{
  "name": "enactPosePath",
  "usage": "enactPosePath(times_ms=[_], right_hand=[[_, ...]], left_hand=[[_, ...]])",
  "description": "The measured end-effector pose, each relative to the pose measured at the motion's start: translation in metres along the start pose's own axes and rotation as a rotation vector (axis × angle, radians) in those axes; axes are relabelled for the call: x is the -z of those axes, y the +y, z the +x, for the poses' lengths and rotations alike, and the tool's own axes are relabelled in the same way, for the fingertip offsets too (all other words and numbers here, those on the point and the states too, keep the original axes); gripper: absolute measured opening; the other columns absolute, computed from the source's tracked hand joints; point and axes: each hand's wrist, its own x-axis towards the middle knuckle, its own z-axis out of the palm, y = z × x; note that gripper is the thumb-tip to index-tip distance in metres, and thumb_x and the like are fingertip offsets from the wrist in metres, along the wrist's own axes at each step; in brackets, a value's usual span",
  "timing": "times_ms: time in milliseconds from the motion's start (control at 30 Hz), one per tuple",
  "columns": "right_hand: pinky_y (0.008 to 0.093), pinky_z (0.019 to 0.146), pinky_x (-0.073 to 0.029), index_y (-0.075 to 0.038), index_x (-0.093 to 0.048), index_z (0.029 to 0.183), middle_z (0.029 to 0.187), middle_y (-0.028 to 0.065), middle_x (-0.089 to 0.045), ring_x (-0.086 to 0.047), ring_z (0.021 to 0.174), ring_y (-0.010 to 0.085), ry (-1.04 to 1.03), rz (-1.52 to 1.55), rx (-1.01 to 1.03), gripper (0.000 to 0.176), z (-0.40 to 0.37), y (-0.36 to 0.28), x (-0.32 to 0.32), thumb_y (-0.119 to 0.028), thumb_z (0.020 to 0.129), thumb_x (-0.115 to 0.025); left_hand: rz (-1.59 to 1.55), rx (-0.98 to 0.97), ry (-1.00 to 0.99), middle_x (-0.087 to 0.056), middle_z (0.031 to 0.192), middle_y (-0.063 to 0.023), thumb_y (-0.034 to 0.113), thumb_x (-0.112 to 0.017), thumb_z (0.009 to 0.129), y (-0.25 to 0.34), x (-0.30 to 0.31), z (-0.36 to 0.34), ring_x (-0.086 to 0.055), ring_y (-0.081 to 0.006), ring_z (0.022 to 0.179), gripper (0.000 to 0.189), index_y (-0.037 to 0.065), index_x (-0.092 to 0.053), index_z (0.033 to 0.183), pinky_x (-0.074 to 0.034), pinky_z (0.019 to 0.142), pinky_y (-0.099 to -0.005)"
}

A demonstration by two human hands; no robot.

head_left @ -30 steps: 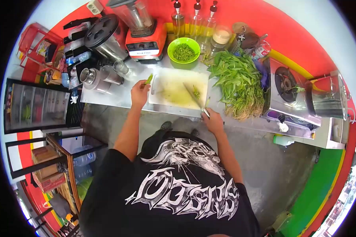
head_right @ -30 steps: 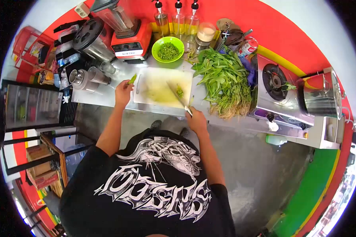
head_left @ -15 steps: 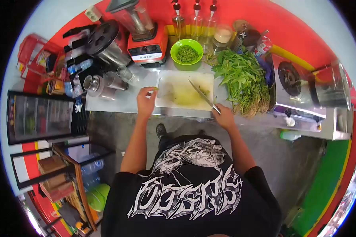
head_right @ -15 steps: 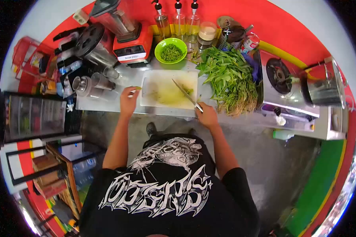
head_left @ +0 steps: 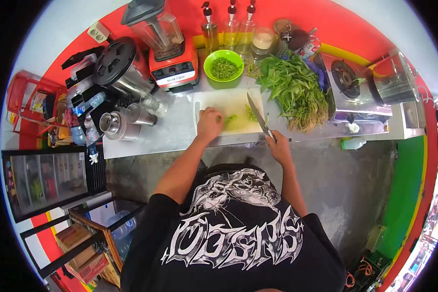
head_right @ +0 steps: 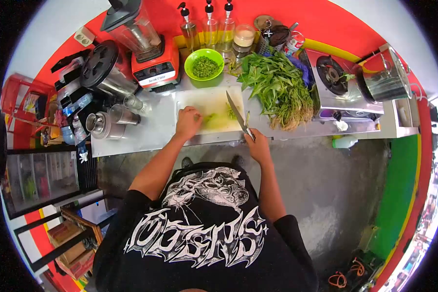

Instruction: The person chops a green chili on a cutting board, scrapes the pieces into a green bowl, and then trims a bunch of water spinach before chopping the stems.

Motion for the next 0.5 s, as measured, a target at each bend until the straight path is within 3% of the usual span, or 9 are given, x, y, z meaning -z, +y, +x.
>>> enactPosePath(times_ms=[100,167,200,367,500], right_hand=[[0.0344,0.062,-0.046,0.002,-0.067,0.107,0.072,0.0103,-0.064,-0.057,0.065,0.0154,0.033,0.008,-0.005,0.025,-0.004,-0.004,-0.001,-0.02,0.096,-0.066],[0.0422,0.07,-0.052,0.002,-0.066,0.112,0.079,0.0192,-0.069,-0.07,0.073,0.0328,-0.027,-0.056,-0.038,0.03,-0.003,-0.015,0.001,-0.023,0.096,-0.066],[0.0422,0.07,-0.052,0.002,-0.066,0.112,0.079,0.0192,-0.069,-0.07,0.073,0.0328,-0.025,-0.056,-0.036,0.03,-0.001,-0.016,-0.003,-0.023,0.096,-0.066],[0.0522,0.074,-0.053,0.001,-0.063,0.107,0.086,0.0256,-0.07,-0.068,0.083,0.0473,-0.061,-0.116,0.01,0.029,0.011,-0.025,-0.03,-0.025,0.095,-0.063],[0.0559,0.076,-0.053,-0.002,-0.061,0.108,0.086,0.0283,-0.07,-0.068,0.085,0.05,-0.026,-0.344,0.0,0.027,0.016,-0.021,-0.064,-0.026,0.096,-0.059]], left_hand=[[0.003,0.054,-0.036,-0.066,0.113,-0.0089,0.016,-0.069,0.085,-0.013,-0.005,-0.004,-0.056,-0.0357,0.11,0.011,0.01,-0.075,0.093,-0.052,0.095,-0.0431],[-0.021,0.118,-0.076,-0.066,0.111,-0.0111,0.015,-0.07,0.085,-0.013,-0.005,-0.006,-0.057,-0.0352,0.11,0.013,0.009,-0.074,0.096,-0.052,0.093,-0.0438],[-0.021,0.116,-0.075,-0.066,0.111,-0.0111,0.015,-0.07,0.085,-0.015,-0.006,-0.006,-0.057,-0.0352,0.11,0.013,0.009,-0.074,0.096,-0.052,0.093,-0.0438],[-0.075,-0.107,-0.067,-0.061,0.111,-0.0152,0.019,-0.071,0.088,-0.017,-0.007,-0.01,-0.054,-0.037,0.108,0.033,0.007,-0.063,0.117,-0.048,0.095,-0.046],[0.009,-0.257,-0.077,-0.058,0.116,-0.0155,0.018,-0.069,0.09,-0.028,-0.012,-0.01,-0.052,-0.0374,0.11,0.033,0.009,-0.06,0.121,-0.046,0.099,-0.0465]])
